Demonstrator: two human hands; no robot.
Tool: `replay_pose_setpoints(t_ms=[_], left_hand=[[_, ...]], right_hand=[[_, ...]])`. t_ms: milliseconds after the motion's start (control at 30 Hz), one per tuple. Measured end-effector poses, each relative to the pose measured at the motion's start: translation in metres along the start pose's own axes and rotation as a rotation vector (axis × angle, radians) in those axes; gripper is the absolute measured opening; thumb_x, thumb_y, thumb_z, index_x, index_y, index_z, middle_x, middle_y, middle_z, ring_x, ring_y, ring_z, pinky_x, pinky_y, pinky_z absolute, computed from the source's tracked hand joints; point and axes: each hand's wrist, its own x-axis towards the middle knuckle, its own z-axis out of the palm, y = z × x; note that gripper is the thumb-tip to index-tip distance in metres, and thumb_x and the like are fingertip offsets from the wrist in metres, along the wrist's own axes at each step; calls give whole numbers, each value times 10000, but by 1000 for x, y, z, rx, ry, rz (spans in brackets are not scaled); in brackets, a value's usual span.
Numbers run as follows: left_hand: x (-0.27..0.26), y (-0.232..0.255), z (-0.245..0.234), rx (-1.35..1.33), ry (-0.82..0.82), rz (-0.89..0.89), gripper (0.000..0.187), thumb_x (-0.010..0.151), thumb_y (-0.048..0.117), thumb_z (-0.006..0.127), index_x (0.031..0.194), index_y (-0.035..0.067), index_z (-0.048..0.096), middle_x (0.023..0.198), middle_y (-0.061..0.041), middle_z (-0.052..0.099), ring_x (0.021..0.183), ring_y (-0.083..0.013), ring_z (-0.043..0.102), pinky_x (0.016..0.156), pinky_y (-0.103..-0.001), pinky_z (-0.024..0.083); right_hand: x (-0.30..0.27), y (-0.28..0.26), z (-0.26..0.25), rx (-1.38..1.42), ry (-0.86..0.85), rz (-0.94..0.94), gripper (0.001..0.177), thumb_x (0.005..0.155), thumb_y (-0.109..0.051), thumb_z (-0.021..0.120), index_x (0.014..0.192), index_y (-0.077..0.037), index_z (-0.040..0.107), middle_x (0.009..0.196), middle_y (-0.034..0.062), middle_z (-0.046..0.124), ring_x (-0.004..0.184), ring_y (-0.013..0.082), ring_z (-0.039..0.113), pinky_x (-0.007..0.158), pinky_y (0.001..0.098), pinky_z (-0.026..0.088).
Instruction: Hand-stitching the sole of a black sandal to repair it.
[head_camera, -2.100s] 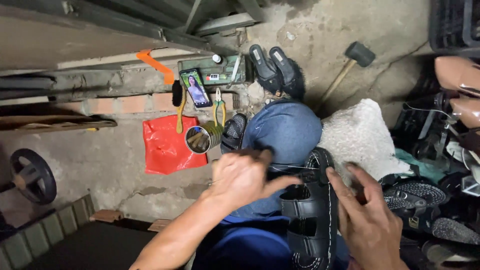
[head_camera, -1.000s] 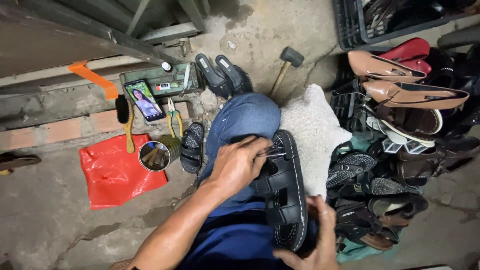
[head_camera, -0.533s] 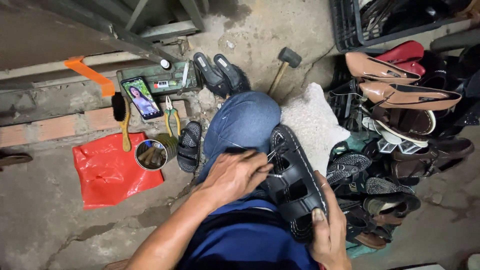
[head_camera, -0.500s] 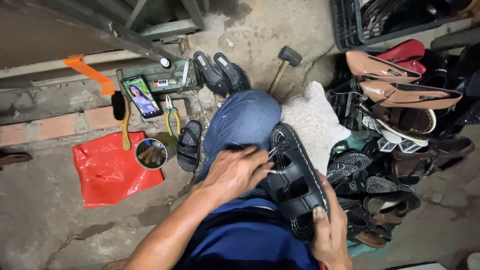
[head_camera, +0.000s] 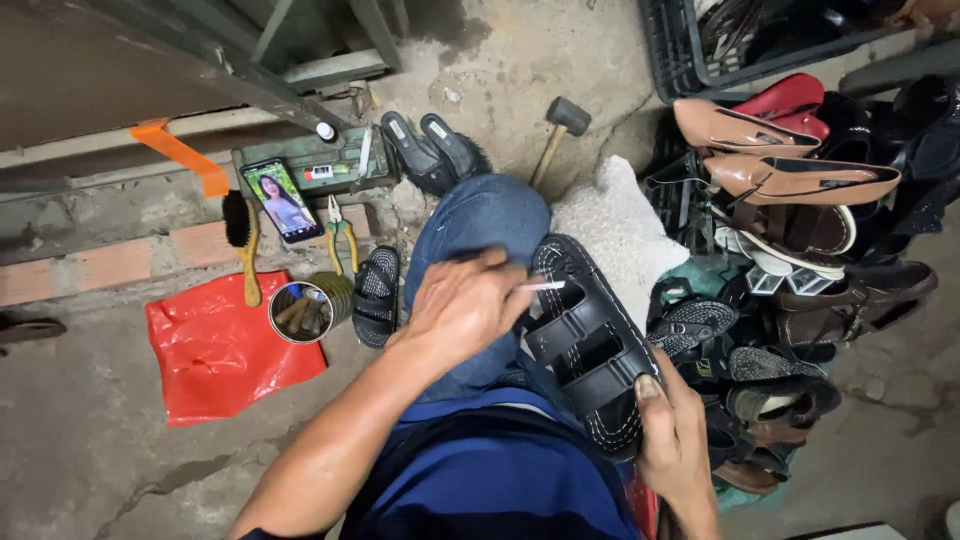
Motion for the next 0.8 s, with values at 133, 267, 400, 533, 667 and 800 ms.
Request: replay_pose_setpoints(t_ms=[133,267,400,533,667,800], left_hand=[[14,2,14,244,105,-11,143,949,131,677,915,-7,668,1091,-166,708,743,-370,715,471,-540,613],[26,15,12,132,102,16,68,998,31,597,935,9,613,950,-117,619,666,-338,669,445,-543,562],[39,23,14,13,-54,-26,212,1024,-3,556,814,25,556,833,-82,545,513,-306,605,478,-543,578],[42,22,14,38,-14,-22,195,944,-115,530,984,7,677,1029,-139,677,520,-295,704,439,-465,670],[37,15,4,-50,-120,-103,94,989,94,606,1048,29,639,1064,-106,617,670,-326,714,608,-503,659],[35,12,5,-66,-34,-75,129,980,100,632,1065,42,709,1082,-52,675,694,-384,720,675,-592,630]], right_hand=[[-1,9,-5,35,8,11,416,987,-300,388,1083,-27,686,822,31,642,739,151,558,623,313,432],[-3,39,-17,150,3,-11,391,994,-282,371,1040,-21,658,885,50,628,801,172,565,682,327,459],[-2,35,-28,154,50,68,510,953,-303,373,1191,7,700,1122,104,741,1040,236,670,868,362,522],[-4,30,-29,207,59,98,485,977,-315,388,1131,10,712,1073,113,732,1008,242,667,861,364,521],[-6,38,-27,172,39,25,450,981,-320,375,1064,-11,690,922,64,676,861,202,617,742,340,476],[-5,50,-30,100,53,-28,421,1004,-283,383,1101,-17,695,976,35,691,900,169,625,787,322,485]])
